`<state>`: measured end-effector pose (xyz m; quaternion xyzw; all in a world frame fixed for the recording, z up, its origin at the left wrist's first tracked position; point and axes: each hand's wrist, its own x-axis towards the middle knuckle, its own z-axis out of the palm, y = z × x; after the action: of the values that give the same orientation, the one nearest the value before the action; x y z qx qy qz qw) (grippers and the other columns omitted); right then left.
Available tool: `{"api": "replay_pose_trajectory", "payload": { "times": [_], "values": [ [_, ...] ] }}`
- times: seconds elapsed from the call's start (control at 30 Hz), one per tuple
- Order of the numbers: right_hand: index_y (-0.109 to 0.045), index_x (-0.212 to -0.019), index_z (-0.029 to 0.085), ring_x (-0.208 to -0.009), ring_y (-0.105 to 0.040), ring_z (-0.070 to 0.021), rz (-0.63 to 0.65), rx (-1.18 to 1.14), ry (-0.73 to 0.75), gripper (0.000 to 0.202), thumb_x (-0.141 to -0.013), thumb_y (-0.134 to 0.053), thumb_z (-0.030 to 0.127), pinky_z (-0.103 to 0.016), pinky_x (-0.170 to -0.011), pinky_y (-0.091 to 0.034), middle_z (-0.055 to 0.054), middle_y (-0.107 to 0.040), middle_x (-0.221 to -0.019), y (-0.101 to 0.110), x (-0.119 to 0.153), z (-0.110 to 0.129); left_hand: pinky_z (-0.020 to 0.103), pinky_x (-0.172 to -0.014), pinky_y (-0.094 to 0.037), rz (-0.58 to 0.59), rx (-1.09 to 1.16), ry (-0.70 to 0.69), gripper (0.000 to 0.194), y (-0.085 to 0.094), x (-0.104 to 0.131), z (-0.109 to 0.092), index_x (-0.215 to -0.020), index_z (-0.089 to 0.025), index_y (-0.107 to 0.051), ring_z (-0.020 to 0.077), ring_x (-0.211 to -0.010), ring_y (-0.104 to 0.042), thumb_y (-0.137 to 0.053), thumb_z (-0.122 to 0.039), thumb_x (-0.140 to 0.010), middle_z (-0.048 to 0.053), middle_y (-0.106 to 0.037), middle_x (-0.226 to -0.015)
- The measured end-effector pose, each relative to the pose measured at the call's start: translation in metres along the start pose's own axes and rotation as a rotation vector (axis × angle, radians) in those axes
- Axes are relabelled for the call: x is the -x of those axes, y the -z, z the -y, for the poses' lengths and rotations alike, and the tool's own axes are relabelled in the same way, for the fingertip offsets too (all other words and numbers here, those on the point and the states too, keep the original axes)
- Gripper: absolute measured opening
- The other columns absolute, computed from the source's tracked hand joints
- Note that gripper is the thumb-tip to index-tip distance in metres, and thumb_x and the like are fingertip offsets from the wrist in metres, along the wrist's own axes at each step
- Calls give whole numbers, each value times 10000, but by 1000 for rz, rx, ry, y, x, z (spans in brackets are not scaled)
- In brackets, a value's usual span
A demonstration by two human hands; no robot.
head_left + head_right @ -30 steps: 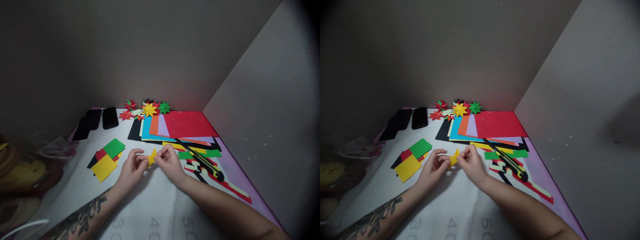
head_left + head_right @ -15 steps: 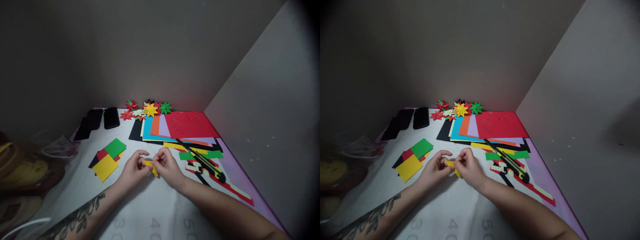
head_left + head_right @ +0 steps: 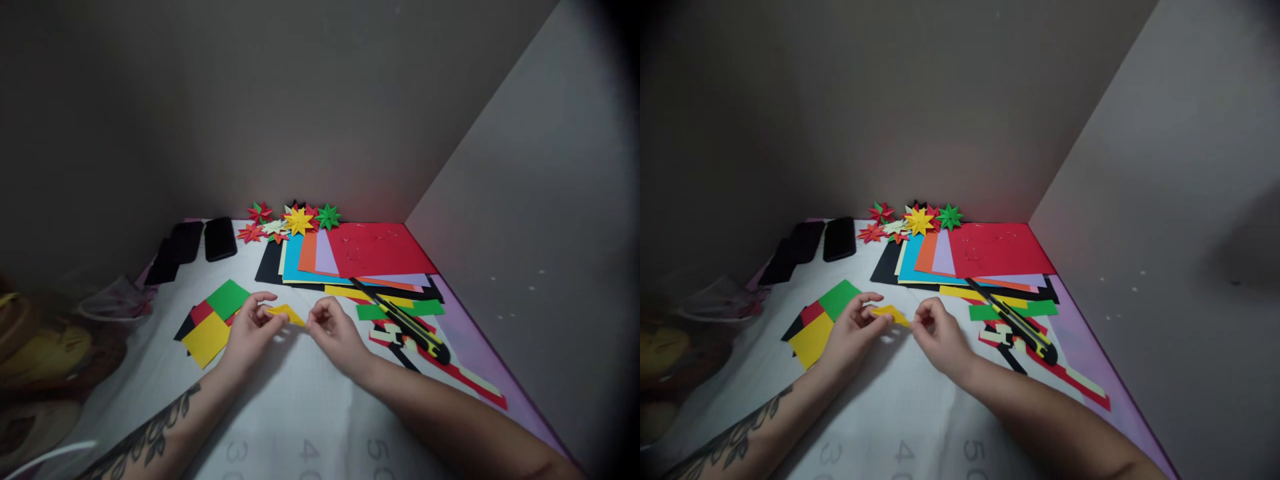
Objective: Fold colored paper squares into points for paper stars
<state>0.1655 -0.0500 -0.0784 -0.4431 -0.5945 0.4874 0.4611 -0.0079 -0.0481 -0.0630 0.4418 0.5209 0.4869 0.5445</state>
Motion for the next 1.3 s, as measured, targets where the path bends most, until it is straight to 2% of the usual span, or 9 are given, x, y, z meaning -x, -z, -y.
{"api": "replay_pose_trajectory", "payload": {
  "times": [0.1,0.23,0.37,0.57,0.77,0.93,1.1,1.2,1.3],
  "values": [
    [-478,-900,218,-762,-531,-133,11,-11,22,145,-799,-581,207,-262,-695,-428,-6,-544,-873,-3,-1,1,191,-563,-395,68,-22,21,353,-4,3,-1,-1017,-209,-485,90,-571,-537,-685,-260,-731,-65,-571,-617],
    [-456,-867,220,-672,-505,-117,14,-108,-22,114,-807,-549,190,-236,-614,-403,29,-508,-741,-5,-3,-1,206,-584,-419,143,-61,34,343,-10,8,-6,-1013,-194,-479,107,-614,-568,-667,-257,-733,-46,-601,-650],
    [-448,-858,217,-650,-499,-113,77,-102,-36,111,-806,-541,187,-229,-589,-391,37,-504,-716,-5,-1,-2,234,-684,-461,124,-58,-17,322,-13,9,-9,-979,-188,-481,125,-738,-604,-669,-245,-724,-7,-647,-777],
    [-448,-860,216,-652,-511,-109,102,30,31,110,-800,-523,163,-223,-587,-391,37,-509,-732,-6,4,0,218,-625,-437,153,-53,15,338,-10,9,-8,-1043,-180,-485,105,-613,-564,-636,-208,-741,-44,-615,-634],
    [-443,-855,217,-645,-500,-104,111,17,32,117,-795,-521,154,-220,-579,-393,43,-499,-723,-5,3,1,224,-638,-431,143,-29,55,351,-8,7,-4,-1061,-167,-533,105,-612,-560,-646,-221,-733,-36,-622,-632],
    [-433,-858,219,-615,-488,-97,90,-83,-46,125,-790,-522,163,-221,-561,-398,52,-492,-707,0,2,-1,241,-646,-436,165,-127,122,344,-1,1,0,-1019,-144,-616,122,-627,-578,-675,-283,-709,-7,-637,-675],
    [-425,-855,217,-590,-492,-92,61,-145,-84,146,-778,-539,167,-221,-545,-410,59,-499,-684,5,0,-2,233,-595,-413,172,-278,54,273,5,1,-4,-959,-153,-648,125,-600,-555,-639,-312,-738,-11,-611,-650],
    [-422,-852,219,-589,-489,-90,45,-155,-77,148,-779,-536,160,-223,-547,-412,60,-498,-686,5,-1,-1,246,-625,-435,143,-301,18,337,4,2,-6,-1058,-159,-629,143,-658,-583,-609,-333,-770,15,-647,-730],
    [-426,-849,222,-596,-492,-92,50,-141,-69,141,-780,-531,159,-227,-549,-412,58,-501,-694,5,0,-1,272,-696,-469,139,-272,22,382,0,3,-6,-1107,-164,-610,175,-786,-623,-601,-364,-782,66,-689,-901]
  ]
}}
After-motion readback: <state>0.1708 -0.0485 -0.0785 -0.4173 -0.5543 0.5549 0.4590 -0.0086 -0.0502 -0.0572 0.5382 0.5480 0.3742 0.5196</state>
